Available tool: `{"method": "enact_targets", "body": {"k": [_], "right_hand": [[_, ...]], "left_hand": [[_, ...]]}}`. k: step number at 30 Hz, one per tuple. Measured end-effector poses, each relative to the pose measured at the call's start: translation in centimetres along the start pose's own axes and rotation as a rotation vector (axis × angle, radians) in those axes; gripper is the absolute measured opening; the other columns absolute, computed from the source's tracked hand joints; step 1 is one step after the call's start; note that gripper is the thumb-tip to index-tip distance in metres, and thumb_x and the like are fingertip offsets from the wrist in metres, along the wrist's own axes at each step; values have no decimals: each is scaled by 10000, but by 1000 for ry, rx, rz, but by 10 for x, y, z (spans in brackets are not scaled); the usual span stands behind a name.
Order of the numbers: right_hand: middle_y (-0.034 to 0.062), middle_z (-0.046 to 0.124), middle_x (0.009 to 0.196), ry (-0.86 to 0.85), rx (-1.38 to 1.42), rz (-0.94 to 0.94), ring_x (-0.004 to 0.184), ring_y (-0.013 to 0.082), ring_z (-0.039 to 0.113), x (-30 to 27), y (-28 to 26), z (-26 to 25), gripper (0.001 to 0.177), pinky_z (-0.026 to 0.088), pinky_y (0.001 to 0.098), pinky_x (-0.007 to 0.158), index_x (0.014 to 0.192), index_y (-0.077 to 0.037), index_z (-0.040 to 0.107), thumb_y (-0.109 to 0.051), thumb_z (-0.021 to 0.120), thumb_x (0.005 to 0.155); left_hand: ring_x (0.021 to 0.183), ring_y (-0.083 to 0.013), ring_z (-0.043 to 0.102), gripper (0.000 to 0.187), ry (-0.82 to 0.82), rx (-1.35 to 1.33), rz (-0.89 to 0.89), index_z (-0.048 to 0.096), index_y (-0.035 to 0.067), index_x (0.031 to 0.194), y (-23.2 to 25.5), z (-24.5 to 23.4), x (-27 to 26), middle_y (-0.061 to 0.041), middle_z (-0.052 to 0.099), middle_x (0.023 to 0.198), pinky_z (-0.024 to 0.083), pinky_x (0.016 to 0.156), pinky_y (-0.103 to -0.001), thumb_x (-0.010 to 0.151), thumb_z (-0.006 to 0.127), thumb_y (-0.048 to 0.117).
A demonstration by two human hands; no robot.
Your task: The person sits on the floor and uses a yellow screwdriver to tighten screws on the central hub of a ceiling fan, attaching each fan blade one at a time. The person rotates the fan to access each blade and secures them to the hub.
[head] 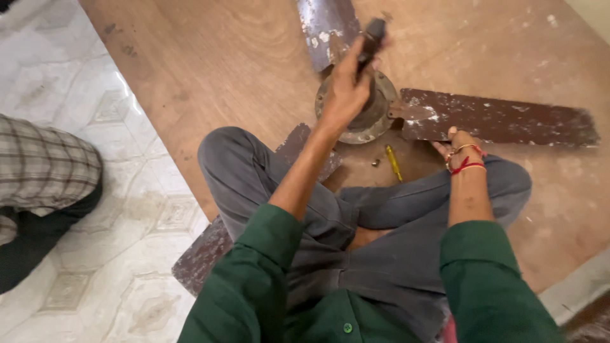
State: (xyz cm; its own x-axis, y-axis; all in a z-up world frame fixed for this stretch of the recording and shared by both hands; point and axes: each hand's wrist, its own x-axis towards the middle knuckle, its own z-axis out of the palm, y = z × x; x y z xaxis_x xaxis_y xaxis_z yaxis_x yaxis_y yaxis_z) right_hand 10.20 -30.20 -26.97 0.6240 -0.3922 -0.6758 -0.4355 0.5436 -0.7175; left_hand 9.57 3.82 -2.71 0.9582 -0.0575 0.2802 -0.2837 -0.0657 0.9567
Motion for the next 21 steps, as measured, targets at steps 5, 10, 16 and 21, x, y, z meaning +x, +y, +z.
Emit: {"method": "enact_targets", "body": {"k": [5,10,16,21], "right_hand": [[135,687,1237,85,-64,17,1078,295,724,9,5,-3,308,601,514,860,1304,-33,551,-60,562,997],[130,688,1232,228,-82,55,1065,291,716,15,10,-15,301,590,507,853,1296,-37,559,-76,563,997],[125,689,1226,299,-65,90,1049,286,706,16,19,-1,294,576,498,845,1286,-42,569,-95,565,997],[120,690,1221,354,-39,98,1036,281,697,15,29,-7,289,565,491,838,1278,-46,578,-111,567,997]], "left_hand": [[1317,-238,678,507,-69,115,236,487,106,1503,7,24,-16,-95,729,1340,551,1069,-368,1045,592,-86],[1330,-253,677,564,-49,100,236,483,115,1491,4,31,-16,-110,722,1325,584,1099,-346,998,543,-151],[1308,-279,670,652,-96,119,182,466,112,1496,11,26,-16,-167,675,1354,573,1099,-351,921,530,-187],[1297,-286,680,646,-85,132,169,480,130,1501,10,31,-24,-191,651,1391,584,1094,-351,947,551,-194]]}}
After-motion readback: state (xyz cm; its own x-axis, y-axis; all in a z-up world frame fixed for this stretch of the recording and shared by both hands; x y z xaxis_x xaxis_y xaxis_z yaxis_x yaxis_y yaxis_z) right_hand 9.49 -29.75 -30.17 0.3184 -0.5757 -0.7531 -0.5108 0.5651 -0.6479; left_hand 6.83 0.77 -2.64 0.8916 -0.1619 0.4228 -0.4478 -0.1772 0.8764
